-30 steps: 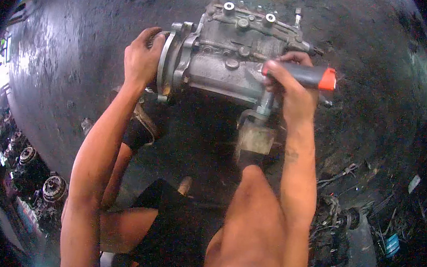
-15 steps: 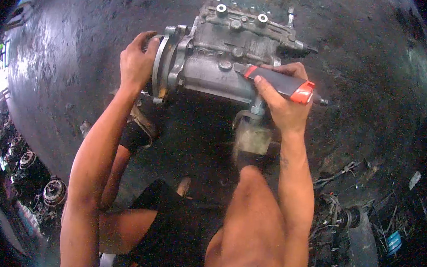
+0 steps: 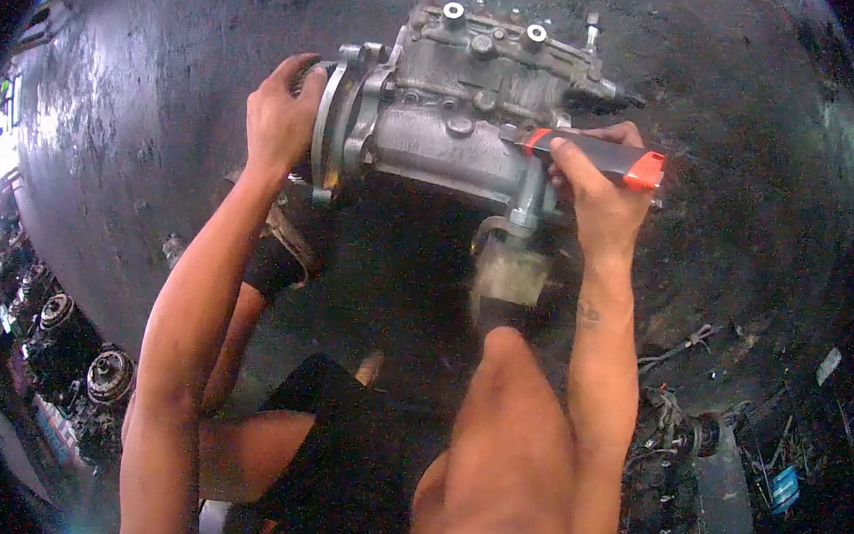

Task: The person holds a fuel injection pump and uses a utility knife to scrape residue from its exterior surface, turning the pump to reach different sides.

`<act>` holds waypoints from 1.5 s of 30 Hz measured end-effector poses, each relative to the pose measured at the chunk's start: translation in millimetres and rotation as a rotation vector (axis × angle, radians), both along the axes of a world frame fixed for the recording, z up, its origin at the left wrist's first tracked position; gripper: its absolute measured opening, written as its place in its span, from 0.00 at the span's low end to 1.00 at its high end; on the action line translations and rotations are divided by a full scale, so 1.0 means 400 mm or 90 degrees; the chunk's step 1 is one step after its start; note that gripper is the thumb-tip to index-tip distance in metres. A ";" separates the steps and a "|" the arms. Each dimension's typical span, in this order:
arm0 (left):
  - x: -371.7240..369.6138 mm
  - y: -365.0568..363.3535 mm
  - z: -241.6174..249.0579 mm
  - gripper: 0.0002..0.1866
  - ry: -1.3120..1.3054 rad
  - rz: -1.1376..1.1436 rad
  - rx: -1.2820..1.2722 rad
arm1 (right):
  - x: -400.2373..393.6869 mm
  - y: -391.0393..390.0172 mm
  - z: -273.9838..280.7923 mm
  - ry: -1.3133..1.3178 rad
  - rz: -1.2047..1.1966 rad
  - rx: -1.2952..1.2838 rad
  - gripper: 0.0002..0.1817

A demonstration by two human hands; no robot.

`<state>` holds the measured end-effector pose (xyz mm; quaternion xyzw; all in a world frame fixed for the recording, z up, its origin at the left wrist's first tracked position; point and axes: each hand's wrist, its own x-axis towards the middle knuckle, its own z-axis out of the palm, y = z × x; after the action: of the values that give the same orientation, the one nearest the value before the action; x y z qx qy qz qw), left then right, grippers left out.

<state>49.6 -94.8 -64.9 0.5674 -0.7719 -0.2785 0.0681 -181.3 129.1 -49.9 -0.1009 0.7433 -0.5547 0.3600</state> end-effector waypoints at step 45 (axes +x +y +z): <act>0.002 -0.002 -0.005 0.21 0.021 -0.003 -0.002 | -0.017 -0.062 0.104 0.350 0.506 -0.077 0.20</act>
<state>50.2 -95.4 -66.9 0.5606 -0.7726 -0.2867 0.0812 -188.3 104.4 -8.5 -0.5401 0.6815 -0.3692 0.3279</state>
